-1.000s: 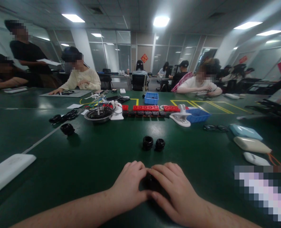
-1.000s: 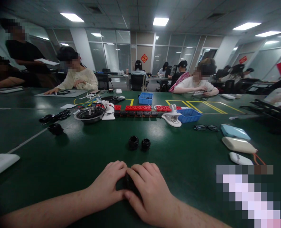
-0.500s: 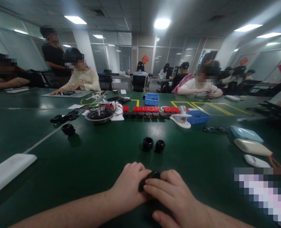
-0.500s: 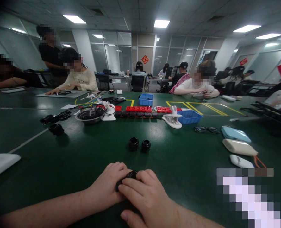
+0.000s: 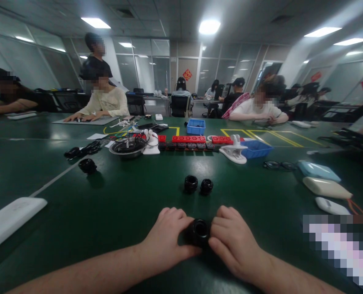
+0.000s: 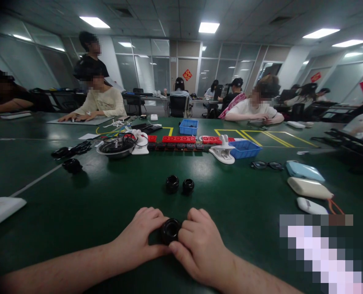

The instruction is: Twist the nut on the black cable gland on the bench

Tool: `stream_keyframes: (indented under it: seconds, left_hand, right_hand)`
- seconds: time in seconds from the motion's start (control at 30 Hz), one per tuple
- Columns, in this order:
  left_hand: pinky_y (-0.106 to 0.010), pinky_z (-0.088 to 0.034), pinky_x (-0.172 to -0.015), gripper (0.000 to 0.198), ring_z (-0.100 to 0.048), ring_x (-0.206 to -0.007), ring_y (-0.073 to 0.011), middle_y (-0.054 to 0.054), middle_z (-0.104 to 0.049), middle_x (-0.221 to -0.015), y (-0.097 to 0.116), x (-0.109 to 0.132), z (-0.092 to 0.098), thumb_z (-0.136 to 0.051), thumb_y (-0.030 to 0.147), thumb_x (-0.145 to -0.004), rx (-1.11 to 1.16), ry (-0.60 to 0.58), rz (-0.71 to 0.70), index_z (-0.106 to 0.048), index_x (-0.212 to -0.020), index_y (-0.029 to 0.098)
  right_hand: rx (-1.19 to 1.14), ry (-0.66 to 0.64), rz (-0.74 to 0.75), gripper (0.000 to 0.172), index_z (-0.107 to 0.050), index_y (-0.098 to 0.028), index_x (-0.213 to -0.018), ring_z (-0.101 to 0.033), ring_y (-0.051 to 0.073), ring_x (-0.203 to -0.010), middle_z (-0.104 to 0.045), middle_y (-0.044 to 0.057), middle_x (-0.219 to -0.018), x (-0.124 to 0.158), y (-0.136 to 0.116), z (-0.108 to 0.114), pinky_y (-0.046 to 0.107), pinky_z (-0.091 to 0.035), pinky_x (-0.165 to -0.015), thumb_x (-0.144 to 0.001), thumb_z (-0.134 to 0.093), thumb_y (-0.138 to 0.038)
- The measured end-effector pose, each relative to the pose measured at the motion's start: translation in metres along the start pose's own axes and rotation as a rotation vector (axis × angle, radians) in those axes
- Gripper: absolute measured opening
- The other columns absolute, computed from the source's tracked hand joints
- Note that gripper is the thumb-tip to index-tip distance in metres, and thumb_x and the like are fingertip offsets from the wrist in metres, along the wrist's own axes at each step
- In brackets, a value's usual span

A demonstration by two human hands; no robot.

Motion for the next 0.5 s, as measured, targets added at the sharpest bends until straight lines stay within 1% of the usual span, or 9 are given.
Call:
stream_keyframes:
  seconds: [0.07,0.1,0.17,0.23,0.27,0.3,0.37,0.43,0.5]
  left_hand:
    - [-0.033,-0.031,-0.075,0.03,-0.046,-0.081,-0.0189,0.001,-0.053,-0.084,0.0002,0.0003,0.0,-0.07,0.042,-0.067,-0.003,-0.008,0.001,-0.059,-0.088,0.024]
    - [-0.033,-0.031,-0.075,0.031,-0.046,-0.081,-0.0191,0.001,-0.053,-0.084,0.0006,0.0006,0.0001,-0.071,0.042,-0.067,-0.008,-0.012,0.001,-0.059,-0.088,0.024]
    - [-0.034,-0.031,-0.075,0.031,-0.046,-0.081,-0.0192,0.001,-0.053,-0.084,0.0014,0.0013,0.0003,-0.071,0.042,-0.067,-0.021,-0.011,0.005,-0.059,-0.088,0.023]
    - [-0.034,-0.031,-0.075,0.029,-0.046,-0.081,-0.019,0.001,-0.053,-0.084,0.0018,0.002,0.0005,-0.07,0.042,-0.068,-0.03,-0.002,0.005,-0.059,-0.088,0.023]
    - [-0.034,-0.031,-0.075,0.029,-0.046,-0.081,-0.0188,0.001,-0.053,-0.083,0.0017,0.0022,0.0004,-0.069,0.042,-0.069,-0.03,0.0,0.003,-0.059,-0.089,0.024]
    - [-0.033,-0.031,-0.074,0.029,-0.046,-0.08,-0.0188,0.001,-0.053,-0.083,0.0015,0.0024,0.0002,-0.068,0.043,-0.07,-0.028,0.0,-0.002,-0.059,-0.089,0.024]
    - [-0.033,-0.031,-0.074,0.03,-0.046,-0.08,-0.0187,0.001,-0.053,-0.083,0.001,0.0025,-0.0004,-0.067,0.044,-0.07,-0.027,0.001,-0.016,-0.059,-0.09,0.023]
    - [-0.033,-0.032,-0.075,0.03,-0.046,-0.08,-0.0187,0.0,-0.053,-0.084,0.0006,0.0024,-0.001,-0.066,0.045,-0.071,-0.038,0.006,-0.024,-0.058,-0.088,0.022]
    - [-0.034,-0.032,-0.074,0.029,-0.046,-0.08,-0.0188,0.0,-0.053,-0.084,0.0006,0.0023,-0.0014,-0.064,0.045,-0.072,-0.057,0.009,-0.029,-0.057,-0.086,0.02]
  right_hand:
    - [0.033,-0.022,-0.106,0.062,-0.052,-0.016,-0.06,-0.038,0.017,-0.062,-0.048,0.004,-0.059,-0.0011,0.0072,-0.001,0.033,-0.026,-0.059,-0.095,-0.011,-0.046]
    - [0.029,-0.038,-0.142,0.064,-0.056,-0.016,-0.066,-0.04,0.018,-0.064,-0.05,0.005,-0.063,-0.0015,0.01,-0.0019,0.033,-0.027,-0.06,-0.094,-0.009,-0.05]
    - [-0.016,-0.063,-0.158,0.068,-0.06,-0.016,-0.09,-0.045,0.02,-0.073,-0.056,0.008,-0.079,-0.0017,0.0129,-0.0037,0.035,-0.032,-0.066,-0.091,-0.006,-0.057]
    - [-0.055,-0.042,-0.131,0.068,-0.052,-0.015,-0.115,-0.047,0.023,-0.089,-0.054,0.011,-0.101,-0.0009,0.0126,-0.005,0.038,-0.034,-0.076,-0.09,-0.008,-0.061]
    - [-0.057,-0.017,-0.117,0.067,-0.046,-0.014,-0.122,-0.045,0.025,-0.096,-0.051,0.013,-0.11,-0.0002,0.0117,-0.0051,0.04,-0.034,-0.081,-0.089,-0.013,-0.062]
    - [-0.049,0.011,-0.106,0.066,-0.042,-0.012,-0.125,-0.044,0.026,-0.1,-0.049,0.014,-0.114,0.0005,0.0106,-0.005,0.041,-0.034,-0.083,-0.089,-0.019,-0.062]
    - [-0.028,0.027,-0.087,0.057,-0.043,-0.011,-0.123,-0.044,0.027,-0.101,-0.049,0.015,-0.114,0.0017,0.0081,-0.0043,0.041,-0.034,-0.085,-0.089,-0.033,-0.056]
    - [-0.038,-0.008,-0.073,0.042,-0.048,-0.013,-0.116,-0.046,0.026,-0.095,-0.054,0.012,-0.106,0.0018,0.006,-0.0034,0.04,-0.036,-0.082,-0.088,-0.043,-0.043]
    - [-0.07,-0.048,-0.076,0.031,-0.052,-0.015,-0.111,-0.048,0.023,-0.088,-0.057,0.009,-0.098,0.0007,0.0044,-0.0025,0.039,-0.037,-0.079,-0.086,-0.047,-0.033]
Point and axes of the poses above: each hand's wrist, its own x-axis away from the middle knuckle, its own z-axis out of the back of the hand, y = z × x, the point moved 1 cm from there along -x, towards the middle knuckle
